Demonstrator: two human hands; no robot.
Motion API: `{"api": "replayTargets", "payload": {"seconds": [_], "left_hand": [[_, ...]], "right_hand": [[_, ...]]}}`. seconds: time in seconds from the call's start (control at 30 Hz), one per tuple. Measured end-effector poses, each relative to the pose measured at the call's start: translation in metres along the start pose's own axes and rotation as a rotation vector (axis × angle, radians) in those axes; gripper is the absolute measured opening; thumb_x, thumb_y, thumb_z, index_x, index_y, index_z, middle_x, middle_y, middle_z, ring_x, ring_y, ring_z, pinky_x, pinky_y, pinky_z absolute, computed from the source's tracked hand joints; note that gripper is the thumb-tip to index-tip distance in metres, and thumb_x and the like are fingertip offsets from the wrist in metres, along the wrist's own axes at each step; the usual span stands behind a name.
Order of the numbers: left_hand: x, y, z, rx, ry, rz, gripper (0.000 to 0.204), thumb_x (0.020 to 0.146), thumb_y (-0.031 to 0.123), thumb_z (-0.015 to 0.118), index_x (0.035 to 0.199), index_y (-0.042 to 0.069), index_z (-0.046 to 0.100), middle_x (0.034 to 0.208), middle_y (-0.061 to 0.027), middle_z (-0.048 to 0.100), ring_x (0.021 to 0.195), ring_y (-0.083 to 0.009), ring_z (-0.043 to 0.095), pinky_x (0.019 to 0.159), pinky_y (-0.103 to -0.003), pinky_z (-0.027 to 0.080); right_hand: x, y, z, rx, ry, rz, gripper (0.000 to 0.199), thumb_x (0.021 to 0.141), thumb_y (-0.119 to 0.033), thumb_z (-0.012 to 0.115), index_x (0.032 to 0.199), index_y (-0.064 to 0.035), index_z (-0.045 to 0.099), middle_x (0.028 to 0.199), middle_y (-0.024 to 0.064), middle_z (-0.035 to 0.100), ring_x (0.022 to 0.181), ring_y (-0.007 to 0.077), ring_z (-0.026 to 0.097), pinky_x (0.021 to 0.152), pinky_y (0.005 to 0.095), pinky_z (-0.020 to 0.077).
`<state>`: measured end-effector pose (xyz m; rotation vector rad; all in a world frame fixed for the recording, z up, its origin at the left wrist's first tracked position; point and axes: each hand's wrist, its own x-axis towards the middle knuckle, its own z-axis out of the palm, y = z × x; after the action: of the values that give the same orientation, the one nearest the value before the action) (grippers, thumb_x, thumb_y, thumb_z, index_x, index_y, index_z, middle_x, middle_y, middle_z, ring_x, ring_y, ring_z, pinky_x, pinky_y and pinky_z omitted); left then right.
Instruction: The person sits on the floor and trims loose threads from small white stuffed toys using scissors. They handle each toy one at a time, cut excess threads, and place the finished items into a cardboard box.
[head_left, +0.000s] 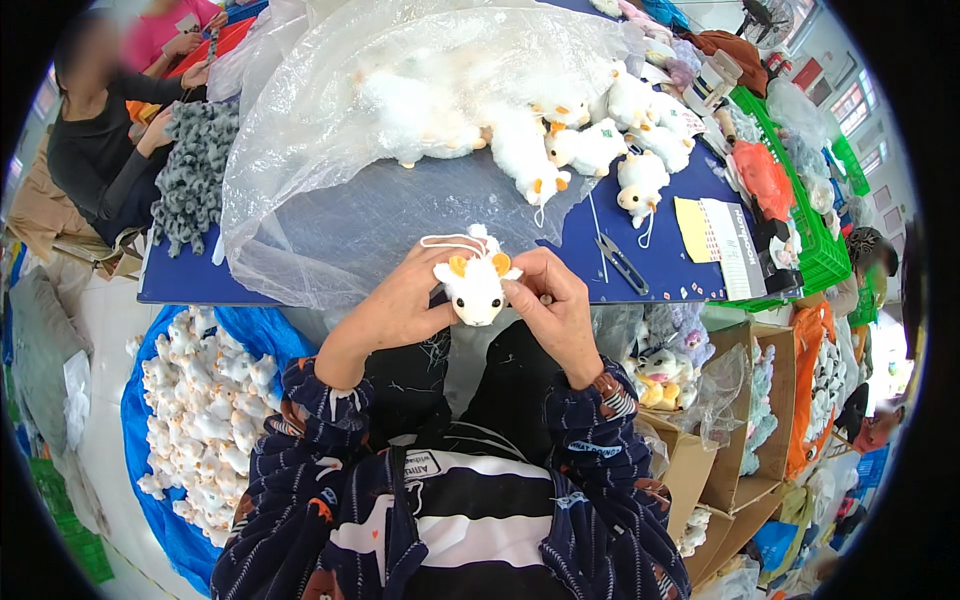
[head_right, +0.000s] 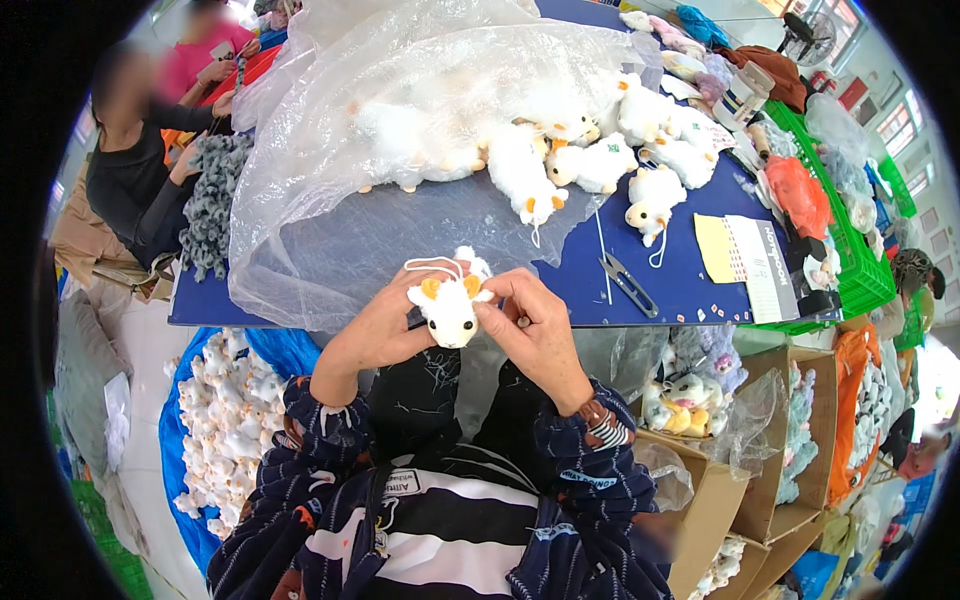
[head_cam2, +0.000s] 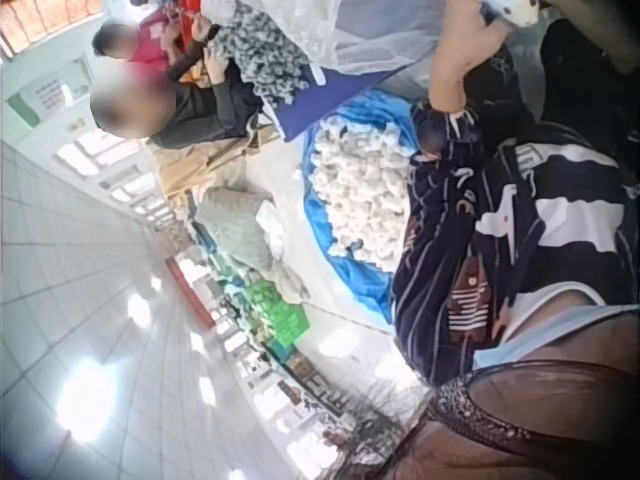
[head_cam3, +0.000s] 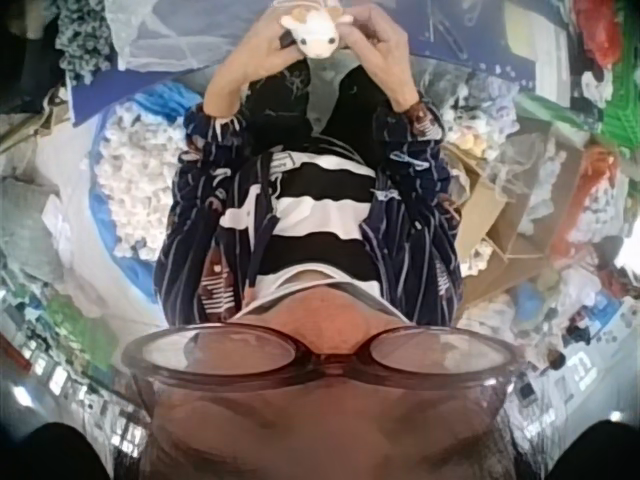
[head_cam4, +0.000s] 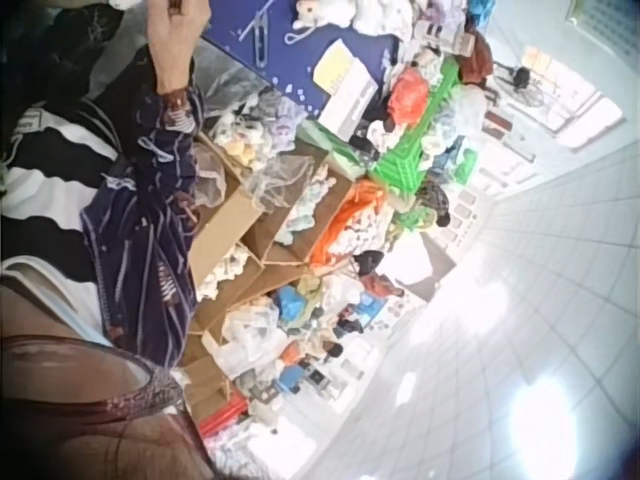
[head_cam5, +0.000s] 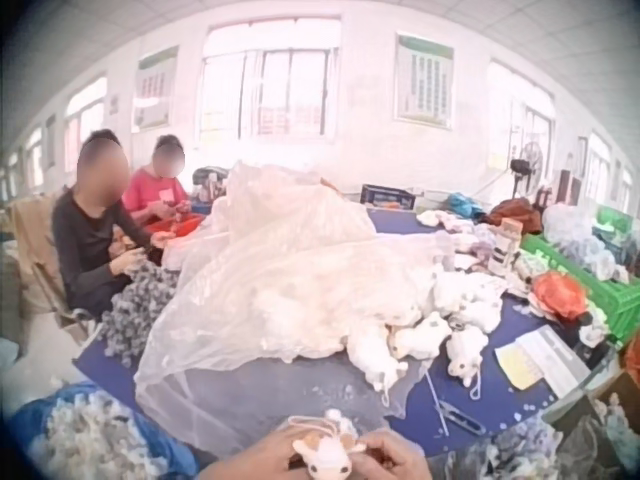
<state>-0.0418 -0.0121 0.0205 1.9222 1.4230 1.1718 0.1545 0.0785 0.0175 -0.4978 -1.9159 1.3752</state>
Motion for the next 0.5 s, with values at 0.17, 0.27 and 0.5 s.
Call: {"api": "replayTargets", "payload": {"seconds": [0.17,0.27,0.5], "left_hand": [[0.002,0.0,0.02,-0.073,0.183,-0.013,0.049,0.075,0.012,0.071,0.121,0.003,0.056,0.123,-0.0153,0.057,0.116,-0.0326,0.052,0.097,-0.039,0.042],[0.006,-0.004,0.038,-0.113,0.278,-0.018,0.044,0.079,0.013,0.069,0.119,0.002,0.056,0.117,-0.016,0.058,0.105,-0.0262,0.059,0.085,-0.034,0.048],[0.014,-0.002,0.034,-0.577,0.234,-0.196,0.058,0.082,0.013,0.07,0.13,-0.004,0.043,0.117,-0.0128,0.059,0.102,-0.0176,0.06,0.085,-0.032,0.05]], "right_hand": [[0.003,-0.002,0.004,0.405,0.142,0.218,0.015,0.093,-0.014,0.061,0.1,-0.0013,0.057,0.073,-0.0023,0.055,0.055,0.002,0.042,0.049,0.018,0.0337],[0.012,-0.003,0.005,0.677,0.194,0.328,0.013,0.094,-0.016,0.059,0.097,-0.0035,0.055,0.07,-0.0038,0.05,0.05,0.0018,0.038,0.046,0.0186,0.0322],[0.032,-0.008,0.001,0.771,0.238,0.451,0.015,0.094,-0.017,0.059,0.096,-0.0026,0.056,0.068,-0.0055,0.047,0.05,0.0015,0.036,0.044,0.0198,0.0316]]}}
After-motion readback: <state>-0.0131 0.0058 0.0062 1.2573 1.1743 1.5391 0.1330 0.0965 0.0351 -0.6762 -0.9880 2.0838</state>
